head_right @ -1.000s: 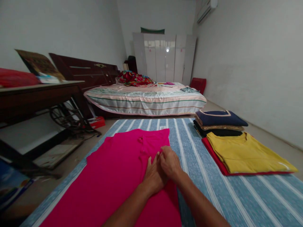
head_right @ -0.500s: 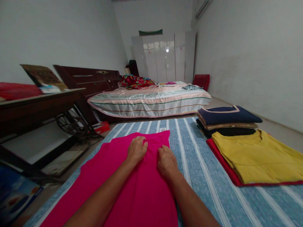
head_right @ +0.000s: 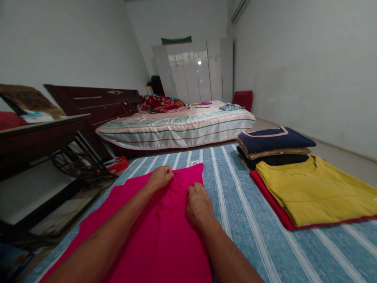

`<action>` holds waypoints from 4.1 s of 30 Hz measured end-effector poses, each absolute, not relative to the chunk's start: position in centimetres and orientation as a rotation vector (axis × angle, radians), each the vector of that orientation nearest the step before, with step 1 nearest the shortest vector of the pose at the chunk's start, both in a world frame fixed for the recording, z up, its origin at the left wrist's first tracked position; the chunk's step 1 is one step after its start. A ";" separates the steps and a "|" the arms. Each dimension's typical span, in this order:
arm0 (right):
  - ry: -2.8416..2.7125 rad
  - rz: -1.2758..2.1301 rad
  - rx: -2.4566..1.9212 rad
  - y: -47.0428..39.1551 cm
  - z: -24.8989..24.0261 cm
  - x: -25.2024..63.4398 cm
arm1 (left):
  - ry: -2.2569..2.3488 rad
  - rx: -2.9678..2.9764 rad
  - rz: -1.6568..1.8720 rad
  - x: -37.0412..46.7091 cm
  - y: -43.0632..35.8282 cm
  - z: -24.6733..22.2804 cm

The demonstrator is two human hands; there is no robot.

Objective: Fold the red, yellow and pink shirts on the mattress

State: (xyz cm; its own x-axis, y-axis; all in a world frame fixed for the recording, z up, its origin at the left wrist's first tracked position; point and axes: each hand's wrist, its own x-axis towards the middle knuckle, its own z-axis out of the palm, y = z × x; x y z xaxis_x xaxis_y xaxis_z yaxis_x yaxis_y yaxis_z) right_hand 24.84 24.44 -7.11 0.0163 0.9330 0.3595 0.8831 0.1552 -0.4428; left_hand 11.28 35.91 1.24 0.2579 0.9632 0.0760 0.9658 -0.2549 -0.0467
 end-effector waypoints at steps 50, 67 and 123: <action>-1.913 0.069 -1.787 24.6 -6.9 24.6 | -2.234 -2.998 -0.623 20.6 42.8 -2.0; -1.933 0.095 -1.805 24.6 -6.8 24.7 | -1.940 -2.959 -1.057 20.5 44.5 -4.7; -1.897 0.153 -1.811 24.1 -6.4 24.7 | -2.383 -2.776 -0.484 10.1 36.4 1.2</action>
State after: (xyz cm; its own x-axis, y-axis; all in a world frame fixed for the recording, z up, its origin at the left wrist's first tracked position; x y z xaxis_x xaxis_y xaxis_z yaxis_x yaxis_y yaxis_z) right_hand 24.69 24.10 -6.44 0.0186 0.9597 0.2806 0.9025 0.1046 -0.4178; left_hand 10.11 36.41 1.15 0.1955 0.9685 -0.1541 0.8316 -0.0804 0.5495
